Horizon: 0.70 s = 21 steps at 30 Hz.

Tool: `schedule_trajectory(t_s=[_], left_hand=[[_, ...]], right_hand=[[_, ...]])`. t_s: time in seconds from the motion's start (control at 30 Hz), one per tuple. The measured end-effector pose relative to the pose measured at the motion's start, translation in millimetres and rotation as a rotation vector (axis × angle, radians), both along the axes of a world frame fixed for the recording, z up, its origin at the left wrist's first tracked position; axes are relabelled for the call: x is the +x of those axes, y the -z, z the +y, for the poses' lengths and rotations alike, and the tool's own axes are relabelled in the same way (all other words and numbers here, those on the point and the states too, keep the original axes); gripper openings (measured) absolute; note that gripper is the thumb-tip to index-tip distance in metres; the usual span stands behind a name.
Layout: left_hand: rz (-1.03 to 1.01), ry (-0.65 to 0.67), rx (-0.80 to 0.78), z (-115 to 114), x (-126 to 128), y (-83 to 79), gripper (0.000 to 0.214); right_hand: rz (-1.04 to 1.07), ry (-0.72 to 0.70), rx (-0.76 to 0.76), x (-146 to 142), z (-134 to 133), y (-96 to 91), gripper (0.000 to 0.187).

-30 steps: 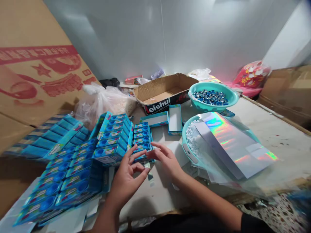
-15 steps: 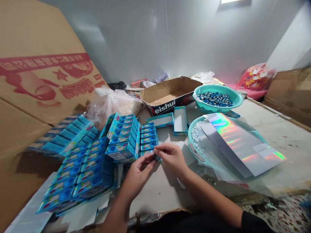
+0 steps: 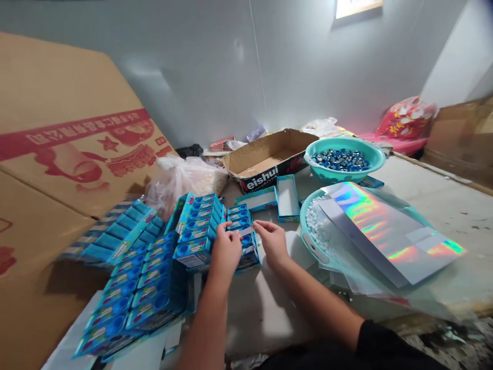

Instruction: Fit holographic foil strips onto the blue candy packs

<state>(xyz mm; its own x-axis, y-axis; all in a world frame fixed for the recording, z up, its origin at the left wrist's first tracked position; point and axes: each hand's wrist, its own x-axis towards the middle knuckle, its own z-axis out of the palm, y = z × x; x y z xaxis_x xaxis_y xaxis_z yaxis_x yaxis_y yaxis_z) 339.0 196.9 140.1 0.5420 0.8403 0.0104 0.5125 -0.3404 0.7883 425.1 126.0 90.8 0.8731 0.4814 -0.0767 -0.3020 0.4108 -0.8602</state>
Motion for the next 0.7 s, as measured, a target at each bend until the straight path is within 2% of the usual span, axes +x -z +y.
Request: schedule_trajectory(t_s=[0.1, 0.2, 0.37, 0.5, 0.63, 0.7], left_hand=[[0.153, -0.029, 0.182, -6.1, 6.6, 2.7, 0.034], [0.282, -0.039, 0.29, -8.1, 11.0, 5.7, 0.032], [0.41, -0.014, 0.351, -2.1, 14.4, 6.4, 0.033], [0.443, -0.005, 0.381, -1.7, 14.6, 7.8, 0.032], [0.465, -0.01, 0.423, -6.1, 15.9, 13.6, 0.029], [0.47, -0.014, 0.451, -8.0, 15.9, 17.5, 0.03]], right_hand=[[0.001, 0.01, -0.043, 2.3, 4.2, 10.1, 0.039], [-0.019, 0.043, -0.108, 4.4, 5.1, 17.4, 0.027], [0.011, -0.001, -0.176, 5.7, 6.0, 24.2, 0.023], [0.077, -0.065, -0.195, 5.1, 7.1, 28.6, 0.023], [0.088, -0.08, -0.218, 5.7, 8.4, 33.0, 0.021], [0.079, -0.074, -0.239, 5.5, 9.2, 35.3, 0.026]])
